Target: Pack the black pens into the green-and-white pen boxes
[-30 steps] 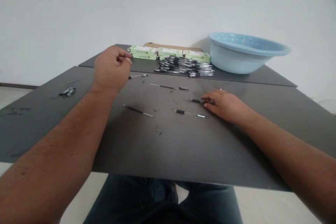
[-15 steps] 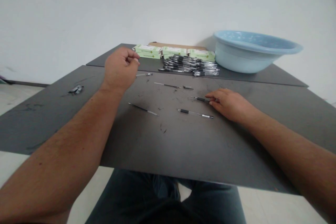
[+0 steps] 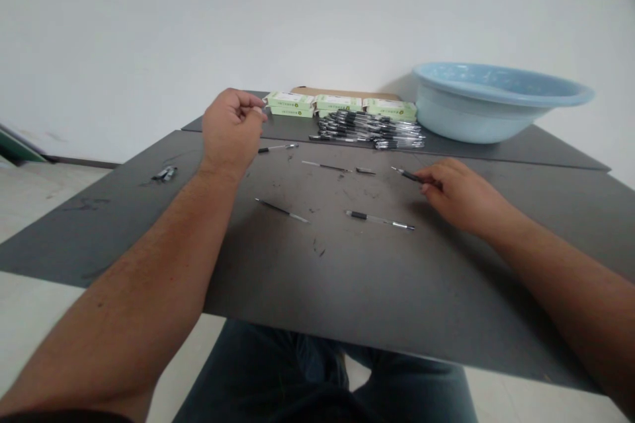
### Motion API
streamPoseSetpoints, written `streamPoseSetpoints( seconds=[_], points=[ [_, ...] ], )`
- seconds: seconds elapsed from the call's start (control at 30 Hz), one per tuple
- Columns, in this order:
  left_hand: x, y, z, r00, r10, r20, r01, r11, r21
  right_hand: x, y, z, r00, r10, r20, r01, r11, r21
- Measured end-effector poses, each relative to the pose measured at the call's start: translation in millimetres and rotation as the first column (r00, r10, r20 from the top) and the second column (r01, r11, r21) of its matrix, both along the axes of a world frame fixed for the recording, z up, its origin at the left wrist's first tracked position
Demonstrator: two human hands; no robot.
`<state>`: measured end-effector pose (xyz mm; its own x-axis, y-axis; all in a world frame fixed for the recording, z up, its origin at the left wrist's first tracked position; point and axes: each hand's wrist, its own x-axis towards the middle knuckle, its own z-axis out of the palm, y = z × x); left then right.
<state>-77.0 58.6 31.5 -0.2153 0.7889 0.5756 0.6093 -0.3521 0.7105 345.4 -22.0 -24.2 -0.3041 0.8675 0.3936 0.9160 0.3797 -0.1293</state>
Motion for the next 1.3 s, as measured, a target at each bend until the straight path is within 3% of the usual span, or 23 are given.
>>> streamPoseSetpoints(
  seconds=[0.23, 0.7, 1.03, 1.3],
  points=[
    [3, 1, -2.7, 0.998, -0.007, -0.057, 0.006, 1.0, -0.019, 3, 0, 3.5, 0.999, -0.036, -0.003, 0.036, 0.998, -0.055],
    [6, -1, -1.6, 0.999, -0.024, -0.022, 0.023, 0.999, -0.048, 6, 2, 3.5, 0.999, -0.029, -0.016, 0.028, 0.997, -0.067],
    [8, -1, -3.1, 0.996, -0.044, -0.079, 0.043, 0.999, -0.018, 12, 7, 15.9, 0.991, -0.127, -0.031, 0.123, 0.986, -0.116],
    [9, -6, -1.8, 0.989, -0.059, -0.132, 0.057, 0.998, -0.016, 30, 18, 23.5, 0.937, -0.349, 0.025, 0.349, 0.924, -0.155]
  ],
)
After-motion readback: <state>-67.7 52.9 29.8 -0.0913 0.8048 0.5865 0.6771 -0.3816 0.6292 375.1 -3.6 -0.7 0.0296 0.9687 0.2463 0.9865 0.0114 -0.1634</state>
